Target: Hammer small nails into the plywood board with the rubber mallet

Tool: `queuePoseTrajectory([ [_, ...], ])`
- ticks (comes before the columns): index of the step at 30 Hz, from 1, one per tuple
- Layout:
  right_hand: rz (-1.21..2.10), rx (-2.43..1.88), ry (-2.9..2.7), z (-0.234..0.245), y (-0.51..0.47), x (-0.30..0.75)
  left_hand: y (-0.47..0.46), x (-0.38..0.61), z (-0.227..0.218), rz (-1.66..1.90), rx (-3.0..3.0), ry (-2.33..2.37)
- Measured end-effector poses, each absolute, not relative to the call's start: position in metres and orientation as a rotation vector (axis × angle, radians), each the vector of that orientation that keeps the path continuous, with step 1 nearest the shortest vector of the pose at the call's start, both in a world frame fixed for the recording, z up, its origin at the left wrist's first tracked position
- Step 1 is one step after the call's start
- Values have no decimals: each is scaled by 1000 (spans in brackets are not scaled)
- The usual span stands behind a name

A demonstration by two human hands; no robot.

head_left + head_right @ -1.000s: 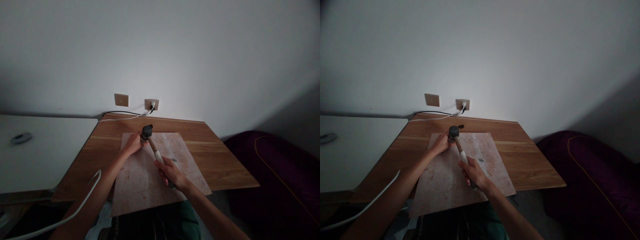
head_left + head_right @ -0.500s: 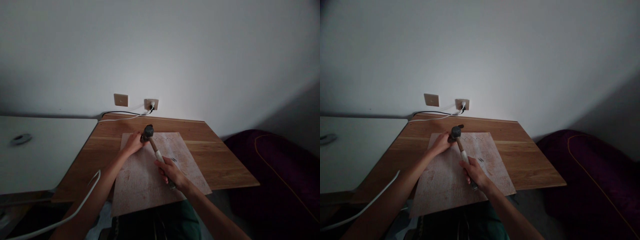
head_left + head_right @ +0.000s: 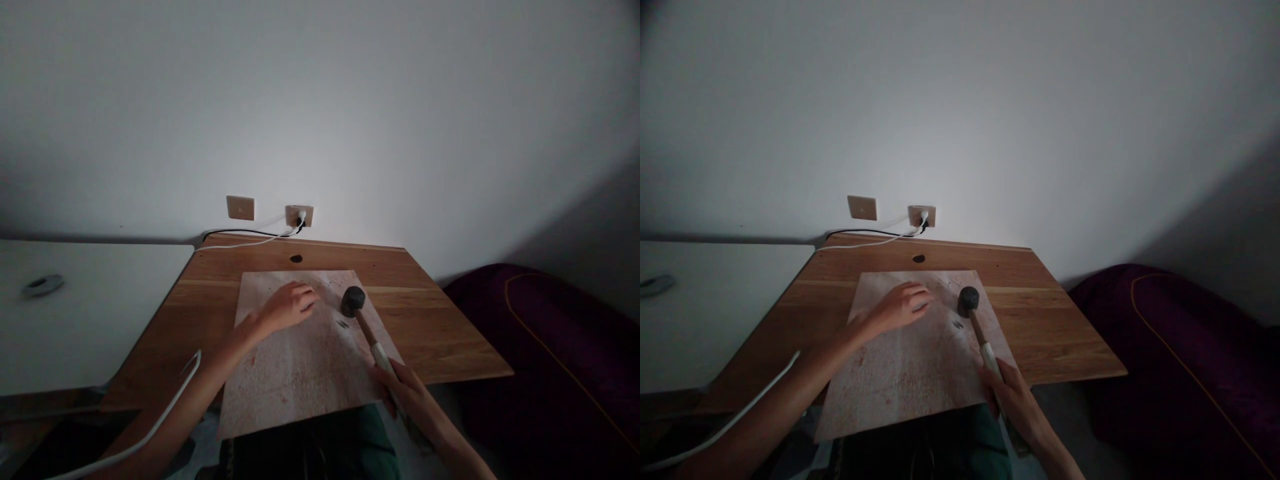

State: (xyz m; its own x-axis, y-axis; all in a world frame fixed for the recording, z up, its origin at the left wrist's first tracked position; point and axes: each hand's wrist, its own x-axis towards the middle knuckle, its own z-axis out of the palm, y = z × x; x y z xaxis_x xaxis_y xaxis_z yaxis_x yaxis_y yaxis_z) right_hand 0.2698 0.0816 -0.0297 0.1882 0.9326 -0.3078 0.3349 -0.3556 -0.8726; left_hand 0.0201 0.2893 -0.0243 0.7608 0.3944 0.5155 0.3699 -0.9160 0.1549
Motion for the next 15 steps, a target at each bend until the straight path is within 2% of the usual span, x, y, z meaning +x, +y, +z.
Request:
queuePoseTrajectory([
  [5, 1215, -1758, -1080, -40, 73, 271, 246, 70, -20, 561, 3270, 254],
  [15, 1213, -1746, -1021, -44, 74, 266, 225, 99, -19, 472, 3382, 308],
])
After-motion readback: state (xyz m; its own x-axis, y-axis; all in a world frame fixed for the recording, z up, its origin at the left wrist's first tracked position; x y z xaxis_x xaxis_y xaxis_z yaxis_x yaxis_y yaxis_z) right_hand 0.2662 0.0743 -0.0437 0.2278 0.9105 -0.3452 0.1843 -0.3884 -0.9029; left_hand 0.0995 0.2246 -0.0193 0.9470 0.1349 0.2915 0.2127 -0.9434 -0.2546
